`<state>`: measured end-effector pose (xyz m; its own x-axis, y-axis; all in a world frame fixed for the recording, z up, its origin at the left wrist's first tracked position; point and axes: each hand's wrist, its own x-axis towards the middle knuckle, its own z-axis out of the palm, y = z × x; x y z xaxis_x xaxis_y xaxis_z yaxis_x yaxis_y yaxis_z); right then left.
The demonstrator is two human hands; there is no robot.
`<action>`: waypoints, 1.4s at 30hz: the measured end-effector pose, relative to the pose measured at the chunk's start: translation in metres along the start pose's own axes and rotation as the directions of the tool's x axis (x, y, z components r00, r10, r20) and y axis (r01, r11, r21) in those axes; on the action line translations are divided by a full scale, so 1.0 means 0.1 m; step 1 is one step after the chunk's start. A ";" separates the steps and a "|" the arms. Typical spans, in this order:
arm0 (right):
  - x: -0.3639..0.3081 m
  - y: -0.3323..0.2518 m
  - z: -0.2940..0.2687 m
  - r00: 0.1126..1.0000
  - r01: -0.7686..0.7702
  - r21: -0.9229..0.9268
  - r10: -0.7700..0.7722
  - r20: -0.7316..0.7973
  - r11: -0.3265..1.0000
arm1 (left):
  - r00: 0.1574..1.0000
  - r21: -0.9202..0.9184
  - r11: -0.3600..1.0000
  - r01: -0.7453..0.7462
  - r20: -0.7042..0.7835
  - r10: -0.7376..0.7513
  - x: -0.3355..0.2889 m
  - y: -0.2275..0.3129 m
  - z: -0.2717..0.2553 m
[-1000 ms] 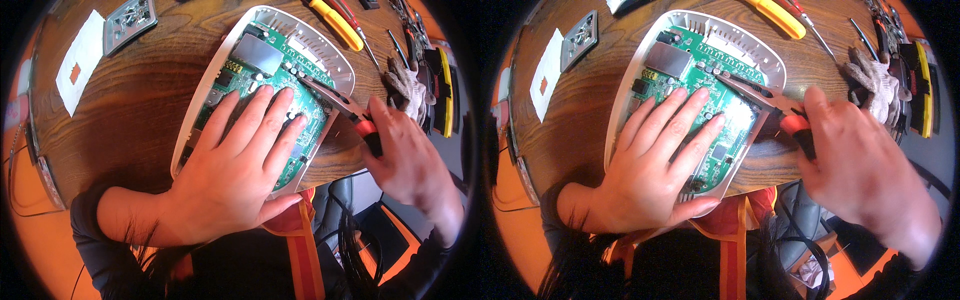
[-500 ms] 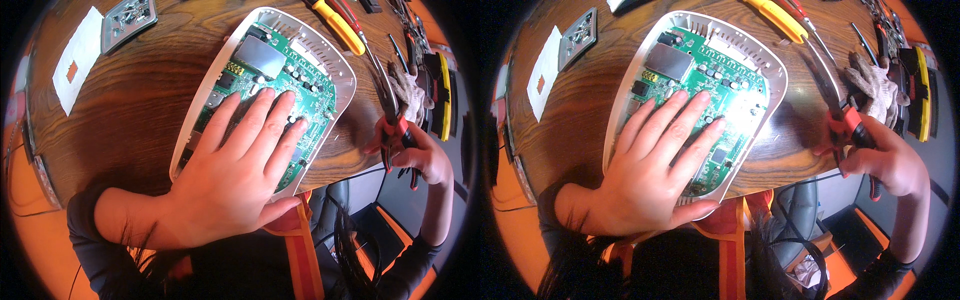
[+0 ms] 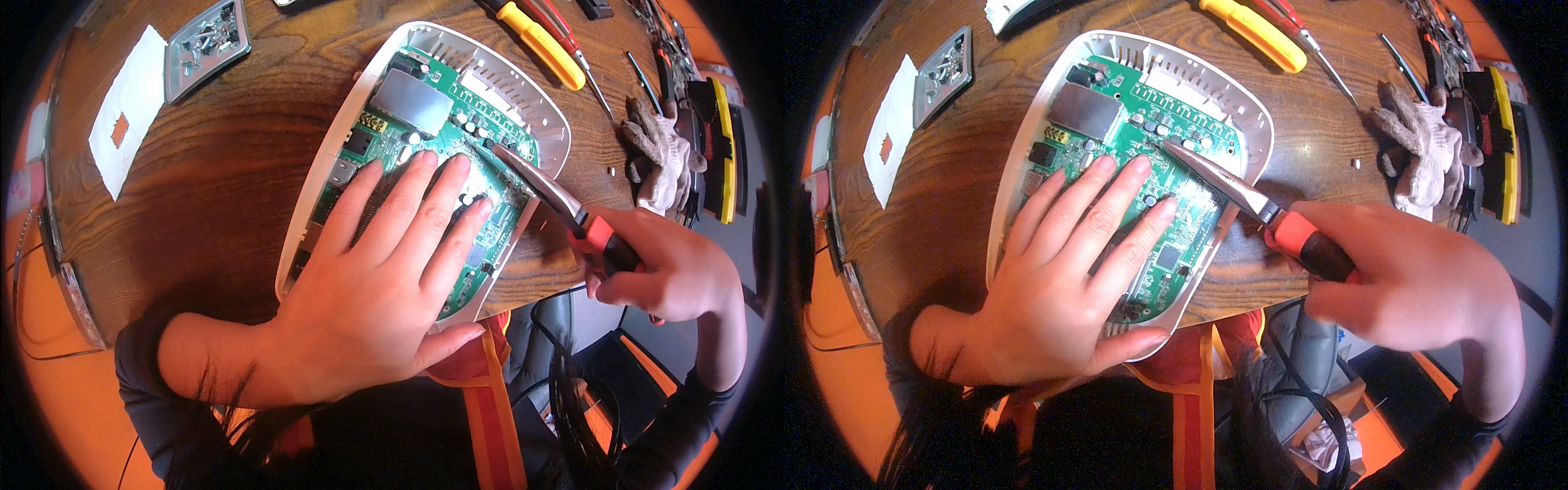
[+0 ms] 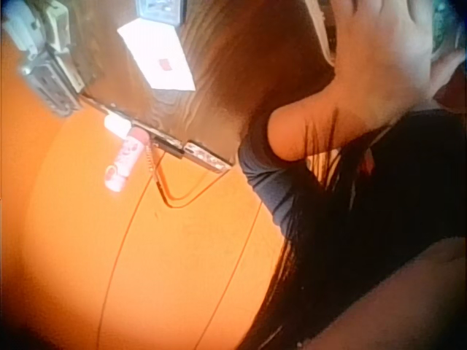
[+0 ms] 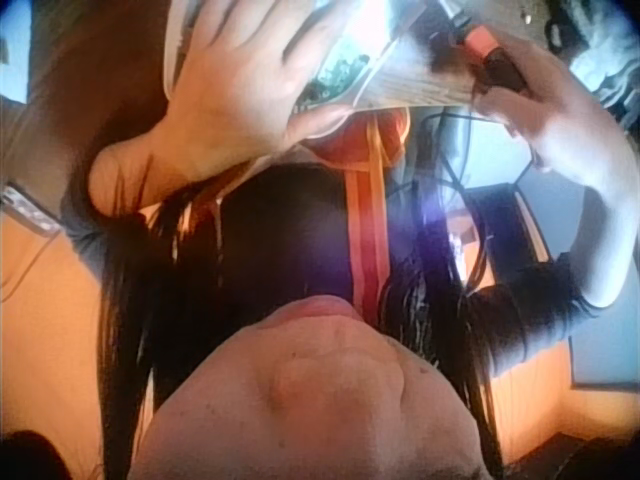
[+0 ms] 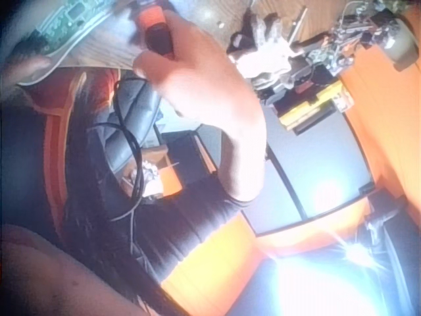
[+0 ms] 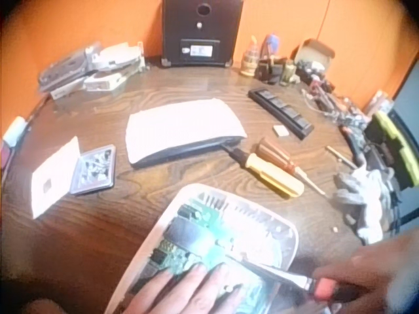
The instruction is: The person reassembles a white networking device by placing the circuit board into the casing, then securing the back cover with multiple screws. They use pliers to adjust internal components and a screwdriver to fasten the screws, finishing by placing the device on the floor.
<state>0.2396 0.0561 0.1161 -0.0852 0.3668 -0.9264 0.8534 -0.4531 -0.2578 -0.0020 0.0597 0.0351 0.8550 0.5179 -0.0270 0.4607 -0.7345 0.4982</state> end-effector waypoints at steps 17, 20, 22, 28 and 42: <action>-0.02 -0.02 0.06 0.998 -0.053 0.249 0.042 0.048 0.967 | 1.000 -0.017 1.000 0.013 0.014 -0.013 0.00 0.01 -0.01; -0.05 -0.08 0.15 0.988 0.006 -0.071 -0.017 -0.156 0.997 | 1.000 -0.015 1.000 0.016 0.019 -0.016 -0.01 0.01 -0.01; -0.07 -0.08 0.25 0.925 0.032 -0.291 -0.139 -0.354 0.956 | 1.000 -0.016 1.000 0.013 0.006 -0.013 -0.01 0.00 0.00; 0.18 0.11 0.40 0.567 -0.249 -0.637 -0.423 -0.707 0.730 | 1.000 0.002 1.000 0.004 -0.014 -0.004 -0.01 0.00 0.02; 0.31 0.03 0.53 0.536 -0.498 -0.742 -0.513 -0.670 0.448 | 0.999 -0.018 1.000 0.002 -0.051 -0.003 -0.02 -0.01 0.04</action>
<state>0.2121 0.0231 0.0722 -0.1388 0.9737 -0.1808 0.8068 0.2170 0.5496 -0.0035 0.0574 0.0311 0.8403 0.5420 0.0157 0.4582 -0.7253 0.5138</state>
